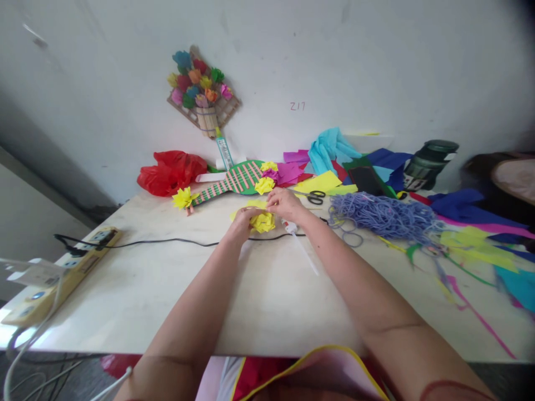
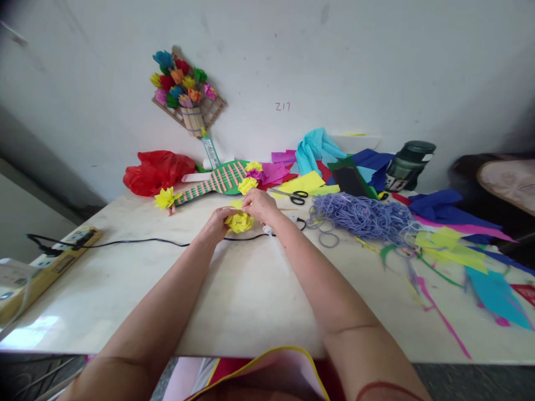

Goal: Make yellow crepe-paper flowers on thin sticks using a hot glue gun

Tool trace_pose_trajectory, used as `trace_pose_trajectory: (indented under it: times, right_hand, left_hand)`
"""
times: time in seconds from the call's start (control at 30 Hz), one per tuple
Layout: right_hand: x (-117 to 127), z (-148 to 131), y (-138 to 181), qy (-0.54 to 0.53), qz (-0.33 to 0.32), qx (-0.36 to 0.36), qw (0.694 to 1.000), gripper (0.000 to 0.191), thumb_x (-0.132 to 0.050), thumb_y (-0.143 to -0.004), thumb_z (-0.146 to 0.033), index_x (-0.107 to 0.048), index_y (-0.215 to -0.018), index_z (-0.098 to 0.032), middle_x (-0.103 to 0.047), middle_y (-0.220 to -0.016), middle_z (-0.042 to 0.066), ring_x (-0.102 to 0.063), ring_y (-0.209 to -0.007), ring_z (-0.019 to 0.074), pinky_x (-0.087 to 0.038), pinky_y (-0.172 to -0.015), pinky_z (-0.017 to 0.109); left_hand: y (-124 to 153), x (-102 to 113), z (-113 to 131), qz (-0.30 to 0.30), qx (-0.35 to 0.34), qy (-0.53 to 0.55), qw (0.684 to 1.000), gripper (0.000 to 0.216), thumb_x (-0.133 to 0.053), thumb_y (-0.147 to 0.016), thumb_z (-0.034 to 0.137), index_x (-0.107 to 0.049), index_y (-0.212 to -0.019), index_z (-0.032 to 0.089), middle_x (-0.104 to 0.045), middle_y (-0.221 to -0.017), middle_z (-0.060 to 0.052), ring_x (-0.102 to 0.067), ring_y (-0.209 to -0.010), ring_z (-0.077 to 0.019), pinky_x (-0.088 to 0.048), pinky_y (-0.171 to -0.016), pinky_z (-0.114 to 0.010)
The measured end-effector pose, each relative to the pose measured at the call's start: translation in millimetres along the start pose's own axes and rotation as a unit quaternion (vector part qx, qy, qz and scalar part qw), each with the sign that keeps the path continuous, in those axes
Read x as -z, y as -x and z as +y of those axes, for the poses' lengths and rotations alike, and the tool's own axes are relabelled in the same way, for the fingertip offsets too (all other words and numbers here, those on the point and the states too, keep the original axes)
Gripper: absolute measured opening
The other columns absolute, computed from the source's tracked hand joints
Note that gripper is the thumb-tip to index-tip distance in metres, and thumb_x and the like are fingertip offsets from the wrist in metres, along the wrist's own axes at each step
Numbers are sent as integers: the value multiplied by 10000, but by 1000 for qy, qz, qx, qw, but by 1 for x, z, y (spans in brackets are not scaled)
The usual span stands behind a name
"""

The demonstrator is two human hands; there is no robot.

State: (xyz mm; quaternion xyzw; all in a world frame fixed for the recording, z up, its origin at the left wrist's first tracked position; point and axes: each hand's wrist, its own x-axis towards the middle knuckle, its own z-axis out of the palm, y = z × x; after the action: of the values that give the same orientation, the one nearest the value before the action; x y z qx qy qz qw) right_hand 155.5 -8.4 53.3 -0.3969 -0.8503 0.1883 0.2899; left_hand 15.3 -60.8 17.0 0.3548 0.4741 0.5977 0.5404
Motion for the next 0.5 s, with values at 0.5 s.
trace_pose_trajectory:
  times: [0.5]
  right_hand:
    - [-6, 4, -3, -111, 13, -16, 994, 84, -724, -559, -75, -692, -548, -152, -670, -824, 20, -604, -741, 122, -461, -685, 211]
  left_hand:
    - [-4, -1, -1, 14, 36, 18, 999, 238, -705, -555, 260, -645, -716, 96, -656, -627, -45, -612, -571, -167, -462, -553, -264]
